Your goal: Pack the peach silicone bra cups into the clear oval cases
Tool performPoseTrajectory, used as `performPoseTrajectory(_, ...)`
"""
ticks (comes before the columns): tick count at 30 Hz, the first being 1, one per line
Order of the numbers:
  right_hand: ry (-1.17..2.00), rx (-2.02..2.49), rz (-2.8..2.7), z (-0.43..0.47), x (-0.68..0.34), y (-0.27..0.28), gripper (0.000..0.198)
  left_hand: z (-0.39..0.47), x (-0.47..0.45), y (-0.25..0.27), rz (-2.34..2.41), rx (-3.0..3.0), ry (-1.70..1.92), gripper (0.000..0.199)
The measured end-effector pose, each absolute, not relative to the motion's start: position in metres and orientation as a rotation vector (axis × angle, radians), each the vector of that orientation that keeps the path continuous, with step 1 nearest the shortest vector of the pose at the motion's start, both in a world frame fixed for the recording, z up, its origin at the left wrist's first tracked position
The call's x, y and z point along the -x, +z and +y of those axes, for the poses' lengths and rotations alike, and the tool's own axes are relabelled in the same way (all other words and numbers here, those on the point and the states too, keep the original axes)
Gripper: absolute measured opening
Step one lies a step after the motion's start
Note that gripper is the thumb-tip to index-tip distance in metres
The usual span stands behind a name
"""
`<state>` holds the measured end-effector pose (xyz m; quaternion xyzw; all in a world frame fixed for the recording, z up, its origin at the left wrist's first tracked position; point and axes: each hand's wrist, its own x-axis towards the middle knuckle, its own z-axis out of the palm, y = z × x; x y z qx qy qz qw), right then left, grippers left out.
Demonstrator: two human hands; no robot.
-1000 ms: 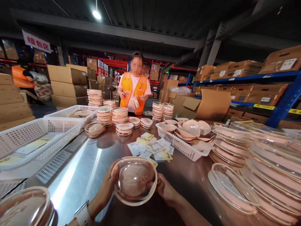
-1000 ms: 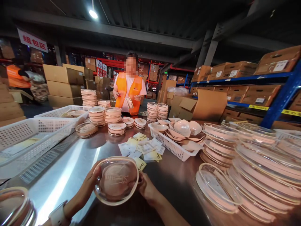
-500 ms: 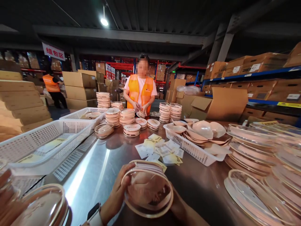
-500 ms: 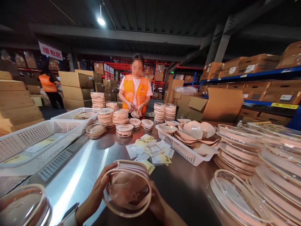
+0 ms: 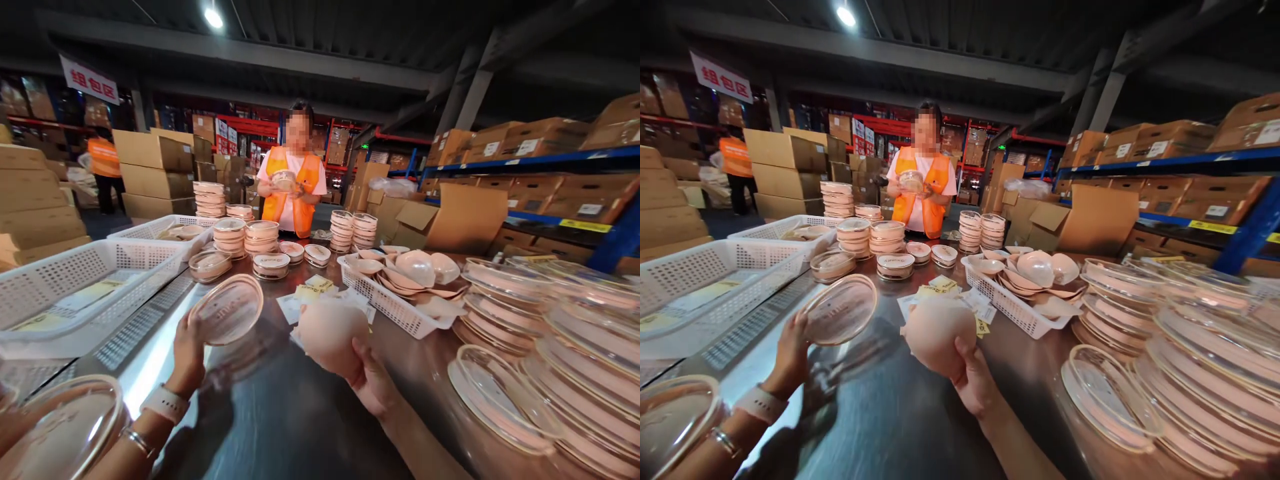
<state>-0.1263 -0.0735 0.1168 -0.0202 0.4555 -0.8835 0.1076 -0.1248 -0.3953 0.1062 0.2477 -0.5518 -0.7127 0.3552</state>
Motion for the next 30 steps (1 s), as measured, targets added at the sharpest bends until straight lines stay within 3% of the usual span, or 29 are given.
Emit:
performPoseTrajectory(2, -2.591, 0.107, 1.334, -0.075, 0.122, 0.118, 0.050, -0.389, 0.123, 0.105, -1.545, -0.631, -1.642, 0.084)
performPoseTrajectory(4, -2.546, 0.152, 1.347, -0.080, 0.115, 0.118, 0.051, -0.370, 0.116, 0.101, -1.697, -0.452, -1.664, 0.090)
performPoseTrajectory(9, -2.439, 0.240, 1.381, -0.094, 0.100, 0.115, 0.061, -0.314, 0.085, 0.087, -1.827, 0.068, -2.605, 0.094)
performPoseTrajectory(11, -2.430, 0.270, 1.396, -0.096, 0.098, 0.113, 0.061, -0.305, 0.077, 0.086, -1.753, 0.072, -2.750, 0.096)
performPoseTrajectory(21, -2.450, 0.249, 1.482, -0.097, 0.110, 0.102, 0.071, -0.304, 0.076, 0.086, -1.692, 0.061, -2.767, 0.079)
performPoseTrajectory(30, -2.456, 0.199, 1.600, -0.098, 0.116, 0.091, 0.062, -0.307, 0.089, 0.075, -1.645, 0.027, -2.571, 0.066)
